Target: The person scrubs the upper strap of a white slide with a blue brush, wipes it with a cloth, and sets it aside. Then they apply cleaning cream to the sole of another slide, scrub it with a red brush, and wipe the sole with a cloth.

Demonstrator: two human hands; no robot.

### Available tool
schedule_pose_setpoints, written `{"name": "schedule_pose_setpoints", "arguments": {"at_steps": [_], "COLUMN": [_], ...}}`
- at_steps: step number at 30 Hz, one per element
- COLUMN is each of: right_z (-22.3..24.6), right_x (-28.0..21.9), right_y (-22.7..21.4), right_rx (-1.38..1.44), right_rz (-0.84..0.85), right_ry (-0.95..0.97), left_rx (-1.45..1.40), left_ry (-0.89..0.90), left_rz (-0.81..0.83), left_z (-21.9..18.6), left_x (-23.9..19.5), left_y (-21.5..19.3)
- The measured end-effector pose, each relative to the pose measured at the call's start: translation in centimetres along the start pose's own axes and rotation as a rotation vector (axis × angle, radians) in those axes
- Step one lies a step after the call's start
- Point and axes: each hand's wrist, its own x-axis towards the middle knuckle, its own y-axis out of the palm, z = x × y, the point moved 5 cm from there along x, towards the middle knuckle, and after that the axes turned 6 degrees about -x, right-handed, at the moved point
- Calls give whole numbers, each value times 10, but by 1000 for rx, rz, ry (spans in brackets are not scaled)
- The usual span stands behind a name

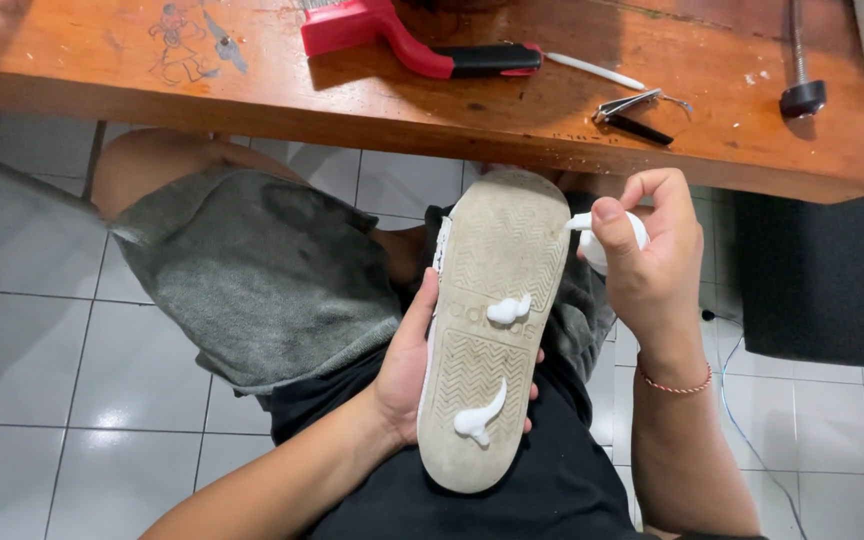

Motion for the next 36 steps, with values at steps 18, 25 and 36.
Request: {"name": "schedule_pose_setpoints", "arguments": {"at_steps": [18, 25, 36], "right_z": [25, 25, 35], "right_x": [32, 6, 43], "right_y": [-51, -31, -63], "right_rx": [393, -518, 316], "right_rz": [-15, -60, 11], "right_ry": [-207, -153, -83], "left_rx": [-2, 20, -12], "left_ry": [-2, -69, -52], "left_rz": [67, 90, 186], "left_z": [1, 6, 4], "left_x": [-4, -7, -11], "left_y": [7, 4, 18]}}
